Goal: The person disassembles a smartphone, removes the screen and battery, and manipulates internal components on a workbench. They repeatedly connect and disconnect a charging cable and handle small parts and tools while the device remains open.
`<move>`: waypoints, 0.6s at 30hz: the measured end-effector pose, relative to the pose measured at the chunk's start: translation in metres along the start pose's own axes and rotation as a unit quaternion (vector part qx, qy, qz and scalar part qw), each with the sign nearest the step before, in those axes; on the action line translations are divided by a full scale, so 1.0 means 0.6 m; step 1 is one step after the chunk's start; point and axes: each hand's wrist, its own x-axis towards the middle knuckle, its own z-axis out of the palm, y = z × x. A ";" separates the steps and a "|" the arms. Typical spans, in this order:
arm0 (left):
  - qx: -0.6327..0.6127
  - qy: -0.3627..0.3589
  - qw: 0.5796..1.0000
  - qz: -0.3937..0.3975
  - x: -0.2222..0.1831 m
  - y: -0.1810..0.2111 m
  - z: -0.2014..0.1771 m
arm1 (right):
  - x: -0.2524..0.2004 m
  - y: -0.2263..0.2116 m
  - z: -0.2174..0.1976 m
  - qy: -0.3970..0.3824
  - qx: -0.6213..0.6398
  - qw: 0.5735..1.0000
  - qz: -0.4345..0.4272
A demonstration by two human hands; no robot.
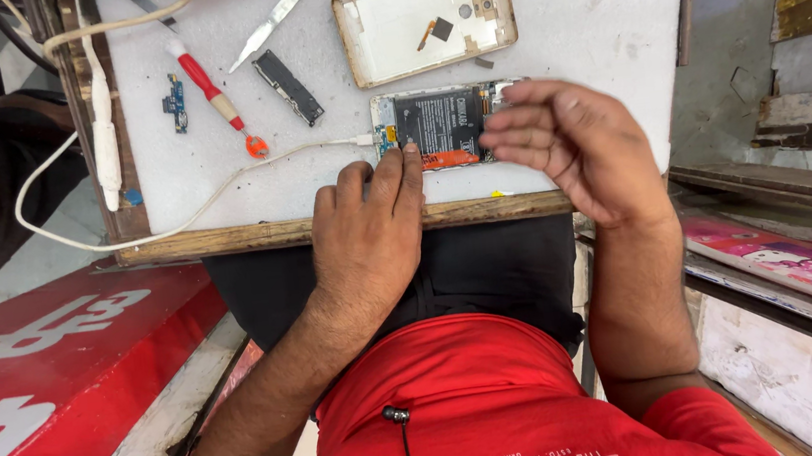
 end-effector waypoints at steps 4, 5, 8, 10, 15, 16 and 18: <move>0.012 0.000 1.000 -0.005 0.002 0.001 -0.003 | -0.004 -0.015 0.027 -0.022 -0.213 0.975 -0.065; 0.007 0.001 1.000 -0.007 0.001 0.002 -0.004 | -0.008 -0.017 0.033 0.018 -0.290 0.955 -0.063; 0.001 -0.003 1.000 -0.013 0.001 0.006 -0.005 | -0.013 -0.021 0.050 0.094 -0.496 0.858 -0.089; 0.005 -0.013 1.000 -0.016 0.000 0.009 -0.006 | 0.000 -0.019 0.060 0.086 -0.608 0.775 -0.154; 0.010 -0.041 0.999 -0.019 0.001 0.012 -0.008 | 0.044 0.007 0.091 0.053 -0.754 0.628 -0.182; 0.012 -0.046 0.999 -0.018 0.001 0.011 -0.007 | 0.048 0.011 0.094 0.061 -0.768 0.612 -0.177; 0.013 -0.040 0.999 -0.019 -0.003 0.012 -0.006 | 0.053 0.014 0.096 0.062 -0.782 0.605 -0.134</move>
